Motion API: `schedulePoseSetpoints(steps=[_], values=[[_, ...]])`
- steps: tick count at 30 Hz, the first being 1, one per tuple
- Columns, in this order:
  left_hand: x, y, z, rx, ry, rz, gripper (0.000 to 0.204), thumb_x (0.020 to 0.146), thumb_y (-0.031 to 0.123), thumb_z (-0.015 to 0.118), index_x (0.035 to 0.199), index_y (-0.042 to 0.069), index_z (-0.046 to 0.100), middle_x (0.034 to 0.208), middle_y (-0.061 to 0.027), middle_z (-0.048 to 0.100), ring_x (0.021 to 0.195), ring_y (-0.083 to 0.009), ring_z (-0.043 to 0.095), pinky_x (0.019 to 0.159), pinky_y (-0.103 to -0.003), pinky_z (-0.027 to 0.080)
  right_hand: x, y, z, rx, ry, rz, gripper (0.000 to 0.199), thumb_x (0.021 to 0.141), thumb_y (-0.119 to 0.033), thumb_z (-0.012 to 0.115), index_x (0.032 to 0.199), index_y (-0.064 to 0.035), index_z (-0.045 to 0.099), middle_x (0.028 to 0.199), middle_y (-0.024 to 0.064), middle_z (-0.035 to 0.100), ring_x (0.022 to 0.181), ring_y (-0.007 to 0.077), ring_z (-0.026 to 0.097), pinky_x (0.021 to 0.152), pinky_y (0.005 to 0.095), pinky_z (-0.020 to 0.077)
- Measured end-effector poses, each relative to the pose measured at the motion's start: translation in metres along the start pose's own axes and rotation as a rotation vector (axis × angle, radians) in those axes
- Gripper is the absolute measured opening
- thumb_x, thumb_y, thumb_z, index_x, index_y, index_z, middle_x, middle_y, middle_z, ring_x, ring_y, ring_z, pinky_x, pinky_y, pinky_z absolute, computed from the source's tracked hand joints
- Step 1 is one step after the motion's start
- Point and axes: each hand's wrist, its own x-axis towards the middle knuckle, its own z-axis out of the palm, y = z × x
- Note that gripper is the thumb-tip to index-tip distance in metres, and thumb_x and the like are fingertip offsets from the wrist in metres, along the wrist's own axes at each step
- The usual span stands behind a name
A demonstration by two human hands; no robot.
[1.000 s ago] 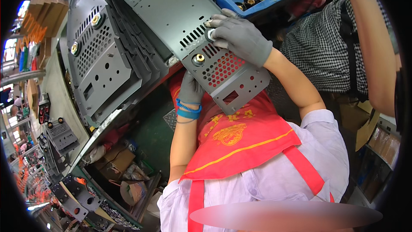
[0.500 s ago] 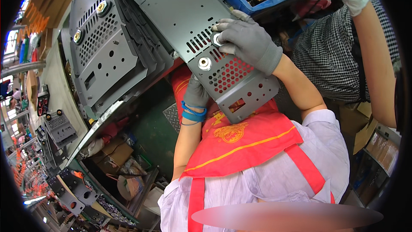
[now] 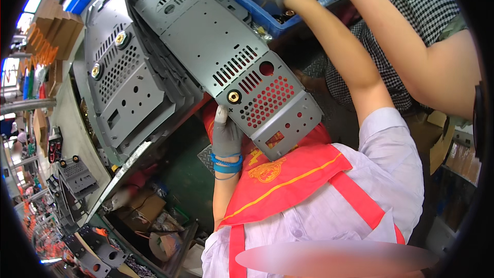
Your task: Installing plastic and metal components onto solar inverter chassis on an assembly line.
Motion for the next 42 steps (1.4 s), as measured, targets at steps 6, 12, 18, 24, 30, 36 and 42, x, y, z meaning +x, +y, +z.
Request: schedulePoseSetpoints(steps=[6,12,18,24,30,36,42], values=[[0.002,0.003,-0.002,0.027,0.090,0.020,0.049,0.097,0.027,0.052,0.135,-0.002,0.041,0.134,-0.0138,0.050,0.125,-0.0254,0.048,0.109,-0.040,0.036,-0.118,-0.051,0.027,0.149,-0.520,-0.477,0.020,0.076,-0.015,0.071,0.091,-0.0062,0.062,0.110,0.0083,0.063,0.107,0.0266,0.059,0.093,0.0370,0.0456],[0.002,0.005,0.005,0.050,-0.008,0.043,0.050,0.097,0.032,0.051,0.138,0.006,0.039,0.135,-0.0113,0.049,0.124,-0.0262,0.049,0.107,-0.043,0.039,-0.149,-0.042,0.053,0.019,-0.416,-0.508,0.028,0.074,-0.025,0.073,0.096,-0.0109,0.063,0.113,0.0035,0.062,0.114,0.0247,0.055,0.104,0.0433,0.0387],[-0.003,0.004,0.004,-0.005,-0.009,0.063,0.051,0.097,0.030,0.050,0.137,0.001,0.039,0.133,-0.0136,0.049,0.124,-0.0255,0.048,0.107,-0.040,0.038,-0.154,-0.044,0.062,0.018,-0.438,-0.600,0.030,0.077,-0.025,0.071,0.102,-0.0119,0.061,0.115,0.0028,0.061,0.113,0.0253,0.056,0.105,0.0432,0.0382],[0.000,0.005,0.004,0.031,0.008,0.029,0.051,0.096,0.036,0.053,0.136,0.005,0.043,0.132,-0.0120,0.052,0.123,-0.0258,0.051,0.106,-0.042,0.040,-0.155,-0.044,0.057,0.059,-0.385,-0.531,0.029,0.077,-0.018,0.070,0.104,-0.0121,0.063,0.114,0.0044,0.061,0.109,0.0277,0.056,0.099,0.0415,0.0433],[-0.002,0.005,0.008,0.054,0.048,0.043,0.050,0.097,0.034,0.051,0.137,0.006,0.041,0.135,-0.0120,0.050,0.124,-0.0266,0.050,0.106,-0.042,0.040,-0.147,-0.040,0.053,-0.010,-0.502,-0.602,0.031,0.077,-0.013,0.069,0.107,-0.0119,0.064,0.108,0.0050,0.062,0.107,0.0278,0.057,0.097,0.0410,0.0443],[-0.003,0.005,0.010,-0.003,-0.067,0.033,0.051,0.098,0.030,0.048,0.138,0.001,0.037,0.136,-0.0148,0.047,0.127,-0.0267,0.046,0.110,-0.042,0.035,-0.138,-0.039,0.055,0.045,-0.494,-0.699,0.021,0.077,-0.016,0.070,0.098,-0.0134,0.066,0.108,0.0015,0.063,0.104,0.0217,0.059,0.100,0.0397,0.0411],[-0.009,0.003,0.011,-0.055,0.016,0.010,0.047,0.099,0.029,0.046,0.136,0.002,0.039,0.133,-0.0140,0.049,0.125,-0.0269,0.047,0.110,-0.043,0.035,-0.141,-0.055,0.052,-0.120,-0.498,-0.655,0.020,0.077,-0.027,0.070,0.090,-0.0133,0.064,0.097,0.0026,0.063,0.095,0.0236,0.060,0.088,0.0387,0.0442]])
